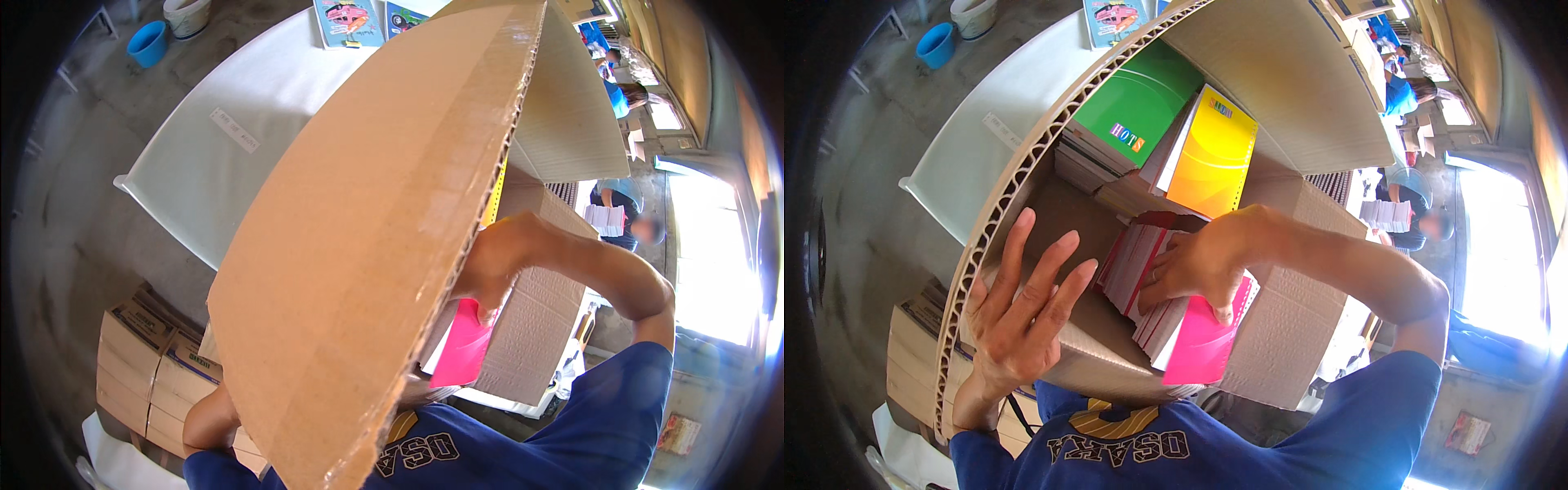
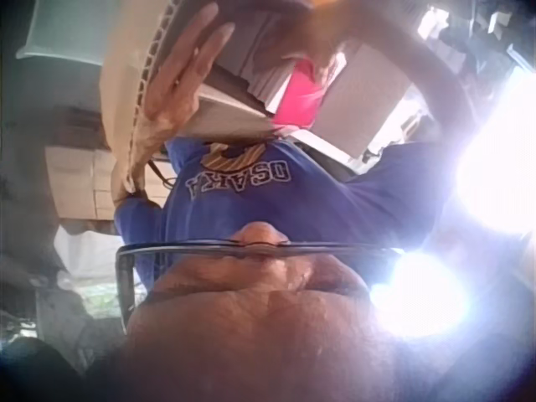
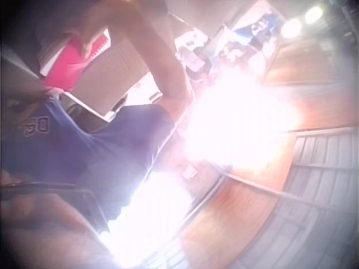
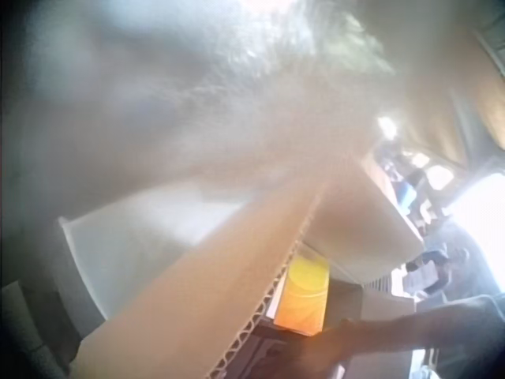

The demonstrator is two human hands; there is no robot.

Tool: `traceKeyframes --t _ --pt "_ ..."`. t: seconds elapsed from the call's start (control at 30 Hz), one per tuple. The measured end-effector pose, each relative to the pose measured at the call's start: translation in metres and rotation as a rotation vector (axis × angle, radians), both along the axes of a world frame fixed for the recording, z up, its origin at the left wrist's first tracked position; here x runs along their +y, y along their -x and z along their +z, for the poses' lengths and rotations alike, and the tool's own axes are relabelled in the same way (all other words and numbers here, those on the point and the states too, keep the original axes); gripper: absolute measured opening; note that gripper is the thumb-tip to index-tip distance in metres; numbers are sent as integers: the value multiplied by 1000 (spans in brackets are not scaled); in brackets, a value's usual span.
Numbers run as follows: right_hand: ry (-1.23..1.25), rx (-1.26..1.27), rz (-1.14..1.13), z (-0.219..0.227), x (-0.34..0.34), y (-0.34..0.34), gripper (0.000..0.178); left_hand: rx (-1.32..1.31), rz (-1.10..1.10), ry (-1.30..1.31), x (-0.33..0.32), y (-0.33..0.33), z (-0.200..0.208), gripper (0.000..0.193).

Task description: The person trims the spiral binding of notebooks using shears and places the finished notebooks into a cardboard box.

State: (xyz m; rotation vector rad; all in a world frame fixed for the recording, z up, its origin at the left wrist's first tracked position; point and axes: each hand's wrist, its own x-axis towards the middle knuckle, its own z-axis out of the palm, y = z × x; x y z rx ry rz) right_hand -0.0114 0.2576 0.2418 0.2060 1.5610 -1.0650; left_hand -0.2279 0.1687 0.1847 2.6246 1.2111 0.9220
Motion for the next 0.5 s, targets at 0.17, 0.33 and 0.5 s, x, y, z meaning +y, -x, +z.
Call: traceKeyframes --t 0.17,0.33,0.5 --pt "-101 -55 221 14 -6 18 99 -71 -45 -5 3 4 -2 36" --pt "-117 135 -142 -12 -2 3 60 -212 -100 54 3 -2 -13 43" --pt "-160 258 -295 -46 -24 0 34 -35 -226 -81 10 10 -18 49"
